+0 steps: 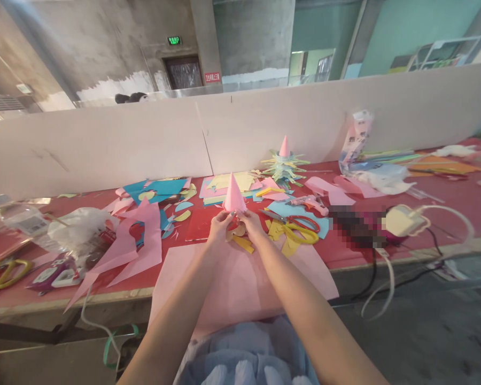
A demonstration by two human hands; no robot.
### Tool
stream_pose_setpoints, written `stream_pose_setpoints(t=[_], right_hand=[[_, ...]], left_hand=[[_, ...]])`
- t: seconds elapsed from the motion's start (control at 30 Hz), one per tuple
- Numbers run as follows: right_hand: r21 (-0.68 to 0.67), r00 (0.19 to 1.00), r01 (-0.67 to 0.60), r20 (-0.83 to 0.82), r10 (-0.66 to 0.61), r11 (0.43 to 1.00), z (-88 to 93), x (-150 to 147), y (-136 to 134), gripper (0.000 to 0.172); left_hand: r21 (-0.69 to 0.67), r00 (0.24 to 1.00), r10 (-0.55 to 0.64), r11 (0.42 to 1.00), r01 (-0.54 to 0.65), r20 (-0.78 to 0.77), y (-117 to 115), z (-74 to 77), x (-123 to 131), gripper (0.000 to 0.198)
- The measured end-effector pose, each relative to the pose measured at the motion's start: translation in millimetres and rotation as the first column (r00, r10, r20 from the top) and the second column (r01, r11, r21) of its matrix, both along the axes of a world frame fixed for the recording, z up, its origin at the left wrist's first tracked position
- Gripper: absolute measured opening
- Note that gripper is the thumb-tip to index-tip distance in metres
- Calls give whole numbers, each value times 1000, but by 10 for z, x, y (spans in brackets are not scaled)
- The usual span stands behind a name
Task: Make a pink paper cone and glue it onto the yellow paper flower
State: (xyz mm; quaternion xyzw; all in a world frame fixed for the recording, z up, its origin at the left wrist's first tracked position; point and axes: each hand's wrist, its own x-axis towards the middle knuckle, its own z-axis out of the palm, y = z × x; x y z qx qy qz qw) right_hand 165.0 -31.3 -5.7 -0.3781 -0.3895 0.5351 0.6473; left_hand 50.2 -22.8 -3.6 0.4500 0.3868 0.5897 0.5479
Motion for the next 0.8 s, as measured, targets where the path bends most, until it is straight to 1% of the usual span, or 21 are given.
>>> stream_pose_setpoints(t=[0.1,0.3,0.57,0.8], right_hand=[[2,1000,-19,0,19,1000,14,2,-12,37],[-11,998,-56,29,56,998,20,0,-41,39],[-23,999,-38,37,39,999,-15,-2,-27,39],[-12,999,2,36,-2,1000,3,-12,-13,38]], left_hand=[[11,997,-47,999,46,66,-3,-2,2,38],[-2,992,-42,999,43,120,-5,-23,-25,39],[-9,996,-14,1000,15,84,43,-68,-24,39],[-5,1000,6,1000,-6,-3,59,-70,-17,37]])
